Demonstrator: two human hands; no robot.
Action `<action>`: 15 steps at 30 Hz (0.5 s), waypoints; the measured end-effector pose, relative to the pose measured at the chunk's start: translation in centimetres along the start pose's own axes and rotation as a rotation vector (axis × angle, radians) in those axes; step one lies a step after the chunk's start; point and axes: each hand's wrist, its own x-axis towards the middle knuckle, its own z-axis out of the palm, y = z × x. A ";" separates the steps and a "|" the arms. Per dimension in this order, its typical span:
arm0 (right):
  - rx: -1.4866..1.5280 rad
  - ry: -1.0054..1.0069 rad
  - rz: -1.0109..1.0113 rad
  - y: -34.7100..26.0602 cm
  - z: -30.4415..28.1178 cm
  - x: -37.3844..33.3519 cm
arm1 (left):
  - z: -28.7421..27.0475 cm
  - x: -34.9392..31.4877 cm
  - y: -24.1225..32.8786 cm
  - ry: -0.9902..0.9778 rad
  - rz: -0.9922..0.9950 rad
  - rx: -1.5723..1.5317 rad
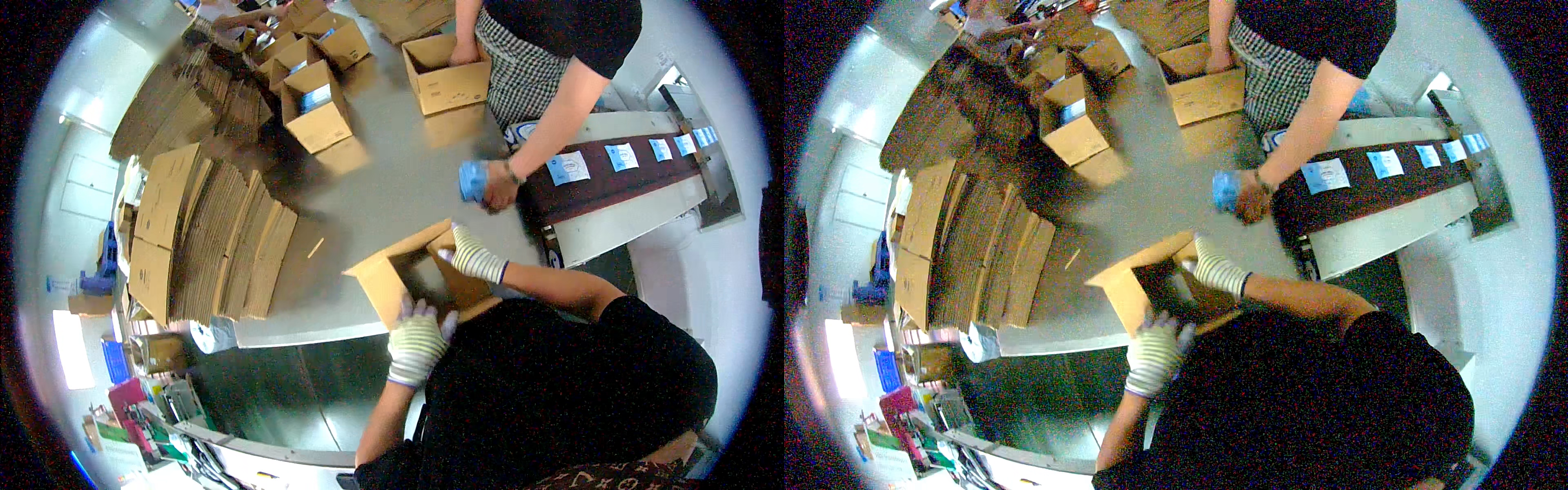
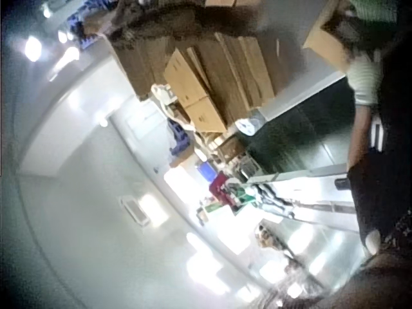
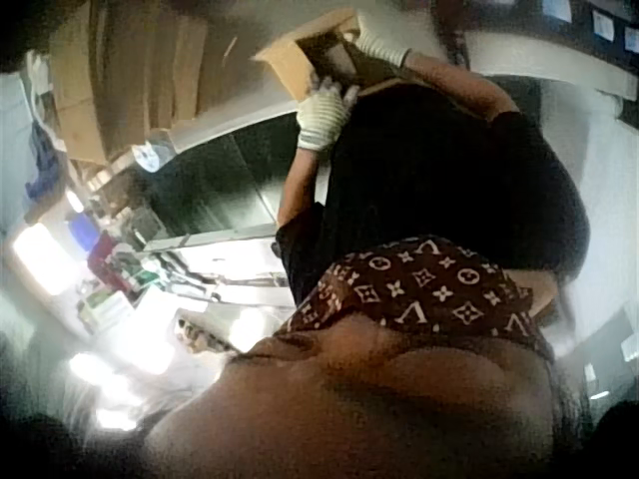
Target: The person picks up blue packets from a conveyor belt and places them into cardboard boxes by hand.
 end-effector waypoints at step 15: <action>0.587 0.036 -0.057 6.6 -2.6 4.6 | 2.6 6.5 -8.1 0.352 0.287 0.111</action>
